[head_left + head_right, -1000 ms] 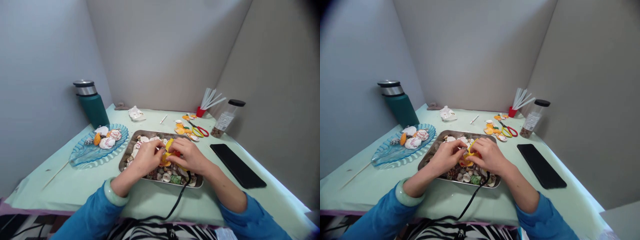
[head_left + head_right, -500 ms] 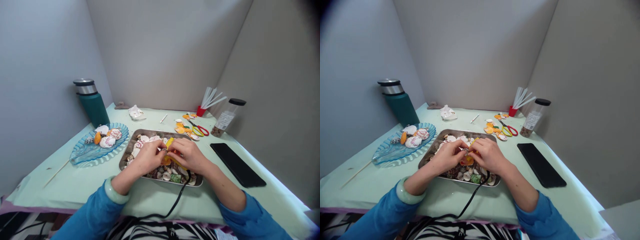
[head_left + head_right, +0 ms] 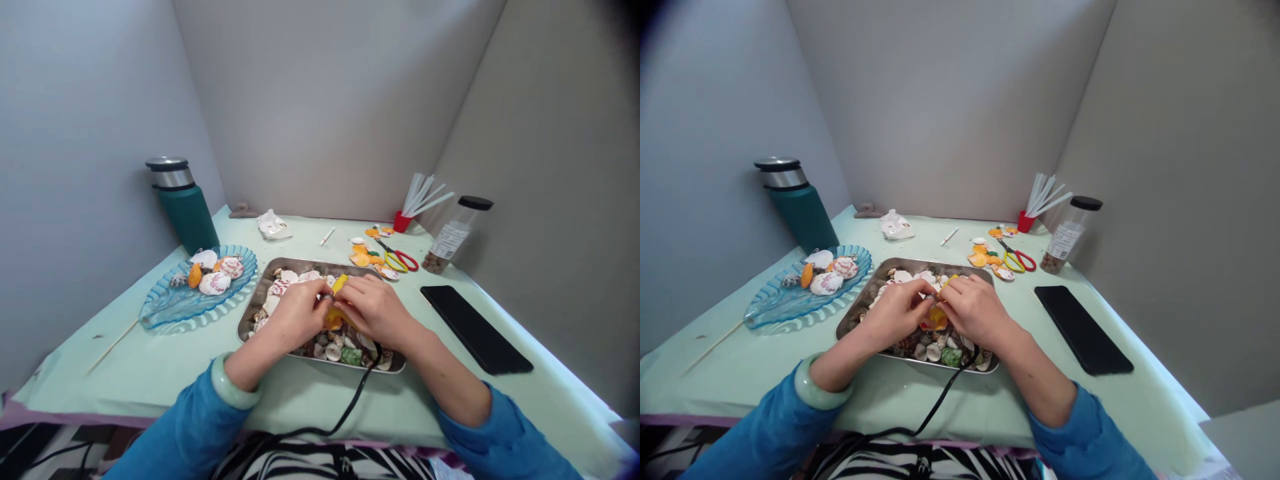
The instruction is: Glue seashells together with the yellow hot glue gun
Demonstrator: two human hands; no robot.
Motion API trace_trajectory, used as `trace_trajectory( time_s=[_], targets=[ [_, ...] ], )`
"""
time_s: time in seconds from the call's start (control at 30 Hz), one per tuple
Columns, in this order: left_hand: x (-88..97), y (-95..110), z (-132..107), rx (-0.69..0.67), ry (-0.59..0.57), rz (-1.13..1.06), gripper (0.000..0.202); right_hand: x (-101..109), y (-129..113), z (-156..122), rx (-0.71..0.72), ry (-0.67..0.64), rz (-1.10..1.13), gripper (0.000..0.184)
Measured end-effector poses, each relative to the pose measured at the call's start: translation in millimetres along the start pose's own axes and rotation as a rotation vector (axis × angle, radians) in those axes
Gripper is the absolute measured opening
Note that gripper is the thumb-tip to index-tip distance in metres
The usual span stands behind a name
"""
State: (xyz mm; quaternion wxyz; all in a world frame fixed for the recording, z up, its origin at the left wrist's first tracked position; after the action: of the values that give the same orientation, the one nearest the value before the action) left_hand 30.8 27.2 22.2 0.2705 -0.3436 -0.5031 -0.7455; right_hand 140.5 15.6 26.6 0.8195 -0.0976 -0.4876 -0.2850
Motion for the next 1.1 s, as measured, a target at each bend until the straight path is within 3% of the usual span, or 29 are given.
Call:
trace_trajectory(
  time_s=[0.37,0.73,0.97,1.1],
  targets=[
    [0.2,7.9,-2.2,-0.05,0.012,0.068,0.02,-2.8,-4.7,1.8,0.048,-0.015,-0.174,0.018],
    [3.0,9.5,-2.9,-0.094,0.051,0.068,0.019,-2.6,-3.0,1.7,0.013,-0.033,-0.122,0.02],
    [8.3,-3.6,1.3,0.045,0.047,-0.118,0.018,12.5,10.3,-4.0,-0.112,0.028,0.016,0.027],
    [3.6,-18.0,5.0,0.197,-0.062,-0.423,0.018,16.1,18.6,-14.4,-0.265,-0.105,-0.015,0.034]
  ],
)
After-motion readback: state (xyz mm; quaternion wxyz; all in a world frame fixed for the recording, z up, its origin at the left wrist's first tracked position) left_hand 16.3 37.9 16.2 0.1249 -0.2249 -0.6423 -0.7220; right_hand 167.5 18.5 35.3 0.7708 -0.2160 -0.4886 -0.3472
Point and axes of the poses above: each hand's wrist, its own z-axis towards the middle knuckle, its own x-axis out of the back of the hand, y = z × x, the point moved 7 cm from there along z, towards the middle knuckle, and after that the axes turned 7 degrees about x, right-handed, at the moved point
